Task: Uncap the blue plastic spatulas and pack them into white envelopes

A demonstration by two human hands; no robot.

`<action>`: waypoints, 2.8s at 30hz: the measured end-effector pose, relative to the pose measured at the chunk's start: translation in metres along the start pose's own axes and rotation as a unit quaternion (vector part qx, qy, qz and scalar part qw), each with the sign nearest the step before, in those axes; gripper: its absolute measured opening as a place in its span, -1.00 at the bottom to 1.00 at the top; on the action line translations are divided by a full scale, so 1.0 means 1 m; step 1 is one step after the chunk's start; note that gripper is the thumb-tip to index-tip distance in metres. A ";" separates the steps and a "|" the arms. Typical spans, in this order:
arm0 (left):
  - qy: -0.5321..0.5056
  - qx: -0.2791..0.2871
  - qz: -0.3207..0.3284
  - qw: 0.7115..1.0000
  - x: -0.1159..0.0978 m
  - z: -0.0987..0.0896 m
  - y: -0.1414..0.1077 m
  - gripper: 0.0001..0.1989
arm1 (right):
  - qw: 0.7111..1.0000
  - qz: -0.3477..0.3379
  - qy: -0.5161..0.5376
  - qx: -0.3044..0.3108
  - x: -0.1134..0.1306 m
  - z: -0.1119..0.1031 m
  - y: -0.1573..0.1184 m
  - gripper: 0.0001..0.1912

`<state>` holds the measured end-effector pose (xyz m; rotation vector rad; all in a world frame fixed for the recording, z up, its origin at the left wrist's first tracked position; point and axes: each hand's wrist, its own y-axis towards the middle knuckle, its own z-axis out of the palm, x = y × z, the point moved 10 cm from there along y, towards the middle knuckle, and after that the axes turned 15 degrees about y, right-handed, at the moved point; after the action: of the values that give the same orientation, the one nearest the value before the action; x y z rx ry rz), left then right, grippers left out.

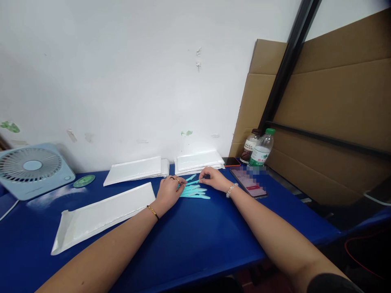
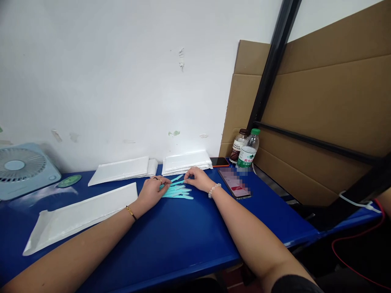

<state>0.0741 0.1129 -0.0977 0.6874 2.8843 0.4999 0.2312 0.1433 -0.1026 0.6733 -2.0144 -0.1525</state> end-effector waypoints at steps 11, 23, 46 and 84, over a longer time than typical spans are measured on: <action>0.006 0.008 0.015 1.000 -0.003 -0.005 0.000 -0.74 | 0.990 0.050 0.126 0.026 0.005 0.002 -0.002 -0.73; -0.011 0.023 -0.050 0.998 0.024 0.009 0.007 -0.69 | 0.997 0.041 -0.030 -0.054 -0.013 -0.020 -0.003 -0.83; -0.040 0.058 -0.074 0.995 0.030 0.022 0.010 -0.85 | 0.995 0.020 -0.087 0.045 0.002 0.023 0.011 -0.96; 0.033 0.001 -0.053 0.998 0.032 0.014 0.008 -0.81 | 0.993 0.035 -0.117 0.007 0.002 -0.012 0.000 -0.87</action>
<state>0.0520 0.1380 -0.1094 0.5234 2.9644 0.5150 0.2405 0.1437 -0.0949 0.6157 -2.2623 -0.1814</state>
